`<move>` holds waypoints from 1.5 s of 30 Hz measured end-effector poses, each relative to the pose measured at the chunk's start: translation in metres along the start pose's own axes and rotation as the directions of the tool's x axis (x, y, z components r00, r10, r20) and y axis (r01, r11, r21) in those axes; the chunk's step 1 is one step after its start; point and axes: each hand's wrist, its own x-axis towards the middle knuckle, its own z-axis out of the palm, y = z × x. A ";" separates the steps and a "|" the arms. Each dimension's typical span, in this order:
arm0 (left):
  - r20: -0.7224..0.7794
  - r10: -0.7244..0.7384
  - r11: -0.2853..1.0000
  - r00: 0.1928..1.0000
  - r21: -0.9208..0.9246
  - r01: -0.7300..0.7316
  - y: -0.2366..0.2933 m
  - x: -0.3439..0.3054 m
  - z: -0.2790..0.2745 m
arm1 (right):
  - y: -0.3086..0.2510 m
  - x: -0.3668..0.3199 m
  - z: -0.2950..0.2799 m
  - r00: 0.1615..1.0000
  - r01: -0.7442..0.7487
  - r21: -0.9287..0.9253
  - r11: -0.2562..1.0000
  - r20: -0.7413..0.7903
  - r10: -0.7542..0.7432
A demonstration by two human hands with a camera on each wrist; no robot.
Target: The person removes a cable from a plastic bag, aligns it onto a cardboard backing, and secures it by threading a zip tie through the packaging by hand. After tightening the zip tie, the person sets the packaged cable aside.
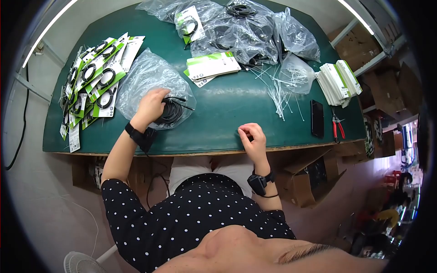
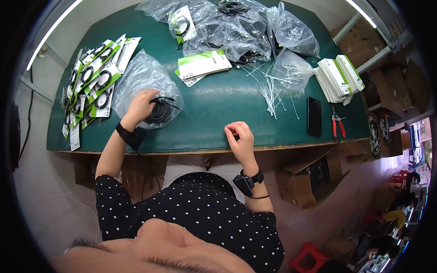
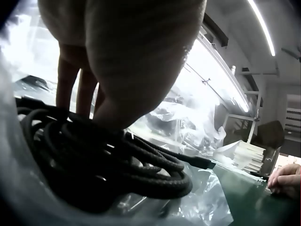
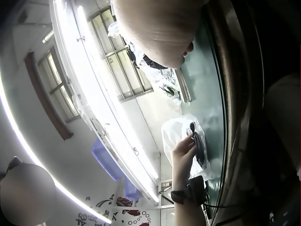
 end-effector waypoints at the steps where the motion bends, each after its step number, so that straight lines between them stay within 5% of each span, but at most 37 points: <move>1: 0.078 -0.047 0.999 0.996 0.016 0.046 -0.002 0.000 0.003 | 0.001 -0.001 0.000 1.000 0.023 -0.010 1.000 0.003 -0.023; 4: 0.229 -0.139 0.990 0.963 0.060 0.129 0.000 0.004 0.005 | 0.004 -0.001 -0.001 0.998 0.067 -0.030 0.997 0.007 -0.067; 8: 0.049 -0.243 0.957 0.969 0.174 0.232 0.013 -0.003 -0.009 | 0.004 -0.001 -0.001 0.995 0.094 -0.032 0.995 0.018 -0.094; 12: -0.229 -0.118 0.983 0.966 0.109 0.146 0.040 -0.001 -0.038 | 0.005 -0.001 -0.001 0.994 0.109 -0.041 0.993 0.021 -0.108; 15: -0.080 -0.443 0.862 0.893 -0.310 0.400 0.059 -0.009 -0.048 | 0.005 -0.002 -0.001 0.995 0.098 -0.032 0.995 0.011 -0.097; 16: -0.078 -0.438 0.864 0.895 -0.311 0.396 0.062 -0.012 -0.048 | 0.005 -0.002 -0.001 0.995 0.095 -0.035 0.995 0.006 -0.095; 19: 0.422 -0.516 0.164 0.746 -0.806 0.569 0.072 -0.021 -0.046 | 0.006 -0.003 -0.004 0.996 0.079 -0.013 0.997 0.046 -0.078; 20: 0.429 -0.503 0.163 0.750 -0.806 0.570 0.079 -0.022 -0.042 | 0.005 -0.004 -0.004 0.997 0.072 -0.021 0.997 0.035 -0.072; 23: 0.664 -0.306 -0.421 0.682 -0.737 0.529 0.116 -0.015 -0.021 | -0.009 -0.009 -0.007 0.948 -0.314 0.449 0.836 0.204 0.246; 24: 0.673 -0.280 -0.423 0.685 -0.727 0.542 0.125 -0.012 -0.012 | -0.017 -0.011 -0.007 0.949 -0.314 0.444 0.839 0.180 0.260; 26: 0.699 -0.232 -0.509 0.677 -0.680 0.527 0.143 -0.006 0.009 | -0.034 -0.012 -0.008 0.939 -0.344 0.685 0.643 0.262 0.223; 32: 0.673 -0.112 -0.504 0.731 -0.673 0.542 0.186 0.003 0.036 | -0.042 -0.005 -0.026 0.936 -0.345 0.616 0.709 0.165 0.311; 35: 0.746 0.095 -0.620 0.659 -0.474 0.625 0.184 0.013 0.026 | -0.032 -0.003 -0.040 0.911 -0.410 0.616 0.672 0.235 0.339; 38: 0.744 0.042 -0.666 0.667 -0.477 0.573 0.186 0.009 0.034 | -0.029 -0.001 -0.046 0.864 -0.480 0.781 0.399 0.342 0.369; 42: 0.740 0.043 -0.819 0.671 -0.358 0.448 0.171 0.005 0.051 | -0.035 -0.003 -0.041 0.846 -0.456 0.858 0.238 0.335 0.415; 45: 0.755 0.052 -0.884 0.653 -0.270 0.382 0.166 0.001 0.062 | -0.038 -0.011 -0.029 0.893 -0.420 0.803 0.423 0.283 0.351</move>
